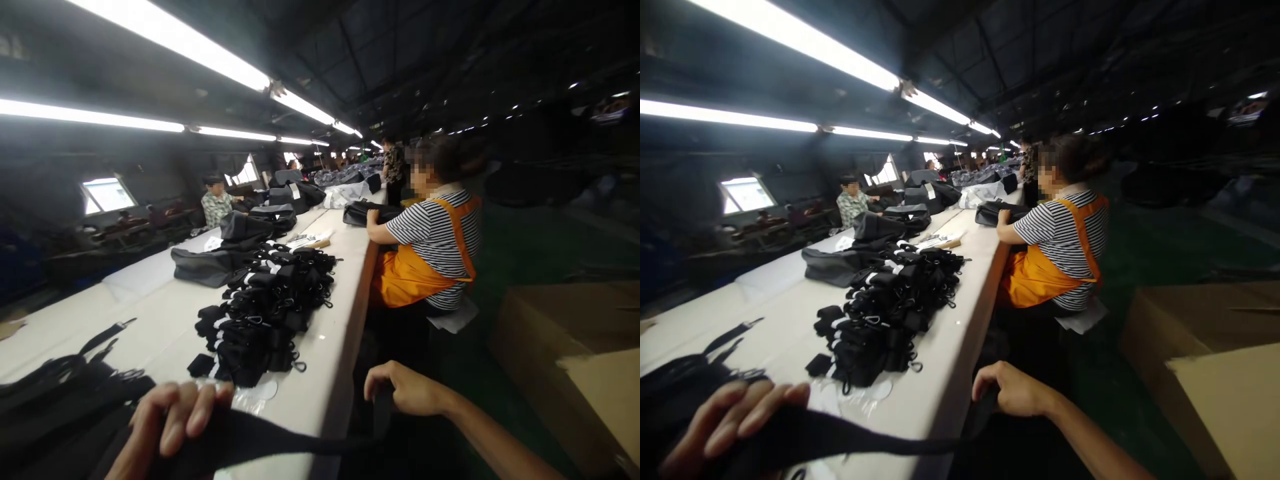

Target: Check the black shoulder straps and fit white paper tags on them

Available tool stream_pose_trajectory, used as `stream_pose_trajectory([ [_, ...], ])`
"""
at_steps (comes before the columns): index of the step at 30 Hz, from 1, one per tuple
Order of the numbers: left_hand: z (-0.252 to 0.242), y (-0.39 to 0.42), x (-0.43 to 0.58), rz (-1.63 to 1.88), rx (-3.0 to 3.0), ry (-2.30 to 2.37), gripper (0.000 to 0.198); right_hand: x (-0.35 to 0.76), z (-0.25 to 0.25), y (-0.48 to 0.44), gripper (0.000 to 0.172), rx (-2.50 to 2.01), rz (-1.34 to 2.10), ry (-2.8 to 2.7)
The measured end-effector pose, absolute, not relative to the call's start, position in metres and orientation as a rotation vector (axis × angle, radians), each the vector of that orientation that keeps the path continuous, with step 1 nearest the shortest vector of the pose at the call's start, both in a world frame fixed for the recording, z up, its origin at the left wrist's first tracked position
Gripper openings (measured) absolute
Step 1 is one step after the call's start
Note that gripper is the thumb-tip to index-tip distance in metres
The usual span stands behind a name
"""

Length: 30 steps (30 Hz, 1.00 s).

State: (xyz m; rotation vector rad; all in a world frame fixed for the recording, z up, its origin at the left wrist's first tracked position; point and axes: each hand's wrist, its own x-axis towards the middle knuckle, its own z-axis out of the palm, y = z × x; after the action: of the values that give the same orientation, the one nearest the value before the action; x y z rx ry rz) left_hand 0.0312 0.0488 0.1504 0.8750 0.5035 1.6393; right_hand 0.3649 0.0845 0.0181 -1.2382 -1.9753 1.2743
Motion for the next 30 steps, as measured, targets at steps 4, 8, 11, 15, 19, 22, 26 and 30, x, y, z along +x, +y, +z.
stream_pose_trajectory([
  [4,0.18,0.035,0.072,1.745,0.728,0.535,0.015,0.323,0.013,0.067,0.059,-0.629,1.996,-1.947],
  [8,0.175,0.037,0.083,1.698,0.779,0.521,0.024,0.293,0.012,0.051,0.074,-0.282,2.39,-1.867],
  [11,0.165,0.031,0.079,1.673,0.865,0.582,0.024,0.28,0.01,0.049,0.063,-0.277,2.409,-1.793],
  [15,0.166,0.018,0.074,1.662,0.954,0.603,0.027,0.269,0.01,0.048,0.042,-0.344,2.309,-1.737],
  [19,0.175,0.005,0.068,1.683,0.948,0.568,0.035,0.262,0.015,0.045,0.042,-0.329,2.317,-1.576],
  [22,0.182,-0.004,0.062,1.721,0.934,0.52,0.042,0.26,0.021,0.044,0.055,-0.225,2.276,-1.415],
  [26,0.192,-0.014,0.048,1.713,0.929,0.544,0.047,0.26,0.03,0.051,0.054,-0.271,2.145,-1.433],
  [30,0.205,-0.019,0.026,1.619,0.907,0.686,0.066,0.259,0.055,0.062,0.041,-0.362,2.1,-1.49],
])
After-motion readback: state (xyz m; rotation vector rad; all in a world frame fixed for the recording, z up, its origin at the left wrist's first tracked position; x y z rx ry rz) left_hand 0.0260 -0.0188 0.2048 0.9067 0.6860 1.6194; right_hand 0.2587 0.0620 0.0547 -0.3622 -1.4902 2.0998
